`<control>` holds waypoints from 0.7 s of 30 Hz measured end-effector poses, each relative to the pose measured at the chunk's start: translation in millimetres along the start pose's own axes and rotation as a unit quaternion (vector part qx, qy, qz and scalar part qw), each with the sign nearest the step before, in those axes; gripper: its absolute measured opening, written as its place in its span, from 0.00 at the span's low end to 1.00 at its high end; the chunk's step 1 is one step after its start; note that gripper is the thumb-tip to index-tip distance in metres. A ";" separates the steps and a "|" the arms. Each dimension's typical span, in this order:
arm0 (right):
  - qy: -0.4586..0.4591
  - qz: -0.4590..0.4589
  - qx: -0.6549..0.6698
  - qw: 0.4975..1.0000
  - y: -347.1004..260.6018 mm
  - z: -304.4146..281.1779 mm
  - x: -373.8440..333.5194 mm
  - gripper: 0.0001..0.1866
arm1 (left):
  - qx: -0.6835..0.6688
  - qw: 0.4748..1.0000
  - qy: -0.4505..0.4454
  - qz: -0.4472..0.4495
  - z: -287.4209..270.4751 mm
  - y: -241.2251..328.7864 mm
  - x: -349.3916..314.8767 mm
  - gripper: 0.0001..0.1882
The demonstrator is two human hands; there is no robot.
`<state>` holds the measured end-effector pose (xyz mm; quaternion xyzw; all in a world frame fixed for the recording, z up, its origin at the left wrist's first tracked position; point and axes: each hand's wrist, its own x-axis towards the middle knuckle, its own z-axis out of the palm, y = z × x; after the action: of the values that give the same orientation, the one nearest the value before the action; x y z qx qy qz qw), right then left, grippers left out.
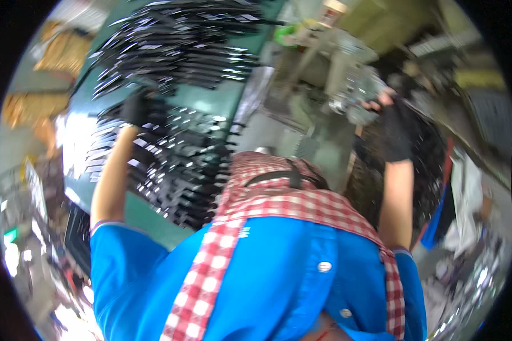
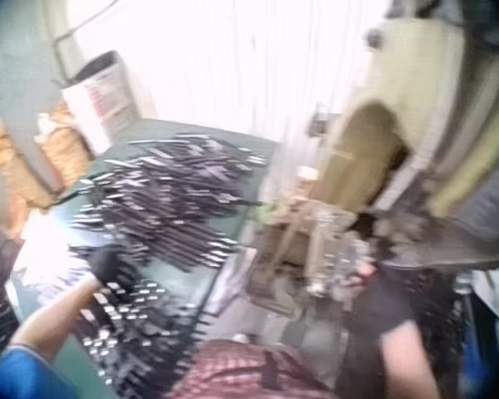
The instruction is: The person repeatedly picks up black metal utensil parts from a tray, inserts them into a jig, and uses a hand tool to secure them. The person then places the assembled parts into a blue bin. The person also briefly handles a small metal bowl containing screws.
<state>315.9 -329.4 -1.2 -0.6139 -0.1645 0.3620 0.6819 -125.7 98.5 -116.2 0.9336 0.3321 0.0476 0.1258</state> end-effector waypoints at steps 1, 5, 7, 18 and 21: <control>0.026 -0.003 -0.019 0.999 -0.5 4.8 -3.3 0.15 | 0.046 0.998 -0.002 -0.047 -2.9 4.4 4.6 0.23; 0.032 -0.141 -0.054 0.988 1.1 25.2 3.7 0.13 | 0.144 0.986 -0.071 0.044 8.2 -55.2 18.1 0.27; 0.067 -0.175 -0.096 0.978 -7.6 33.0 0.2 0.11 | 0.212 0.969 -0.115 0.053 -3.6 -19.2 38.0 0.21; 0.265 -0.015 -0.581 0.770 34.8 -156.6 -91.1 0.10 | 0.104 0.978 -0.033 0.178 -12.3 15.1 38.2 0.17; 0.253 0.165 -0.697 0.650 56.9 -238.5 -138.3 0.17 | 0.109 0.950 0.029 0.290 -14.4 53.8 56.0 0.18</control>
<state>364.3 -597.8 -71.0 -0.9933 -0.0859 0.0776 -0.0027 -52.1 96.5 -87.7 0.9959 0.0539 0.0724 -0.0057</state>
